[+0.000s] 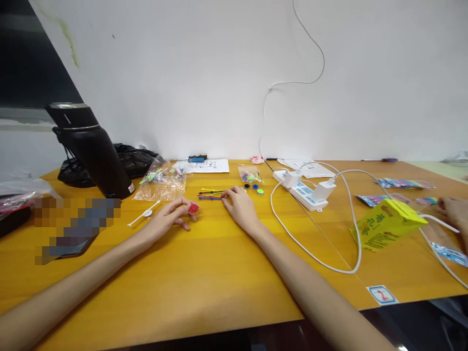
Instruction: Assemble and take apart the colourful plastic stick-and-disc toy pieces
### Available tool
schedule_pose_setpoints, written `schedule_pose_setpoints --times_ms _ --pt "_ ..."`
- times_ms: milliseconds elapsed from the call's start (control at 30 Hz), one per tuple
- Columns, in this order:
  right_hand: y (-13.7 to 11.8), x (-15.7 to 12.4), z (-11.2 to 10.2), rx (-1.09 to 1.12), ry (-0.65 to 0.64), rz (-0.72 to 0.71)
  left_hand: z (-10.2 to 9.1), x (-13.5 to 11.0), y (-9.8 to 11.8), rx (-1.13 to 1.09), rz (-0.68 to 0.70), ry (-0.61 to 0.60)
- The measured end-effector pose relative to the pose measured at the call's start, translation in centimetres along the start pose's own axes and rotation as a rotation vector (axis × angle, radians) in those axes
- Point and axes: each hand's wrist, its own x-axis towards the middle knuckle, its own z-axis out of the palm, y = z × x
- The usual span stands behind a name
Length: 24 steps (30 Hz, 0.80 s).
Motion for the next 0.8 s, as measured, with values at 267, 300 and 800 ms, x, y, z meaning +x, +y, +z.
schedule_pose_setpoints --times_ms 267,300,800 --pt "0.24 0.32 0.33 0.017 -0.011 -0.011 0.15 -0.1 0.15 -0.158 -0.067 0.086" --pt "0.25 0.32 0.36 0.023 -0.01 -0.013 0.12 -0.05 0.06 -0.166 -0.068 0.084" --pt "0.2 0.6 0.42 0.224 -0.02 -0.05 0.2 -0.11 0.12 -0.116 -0.05 0.05"
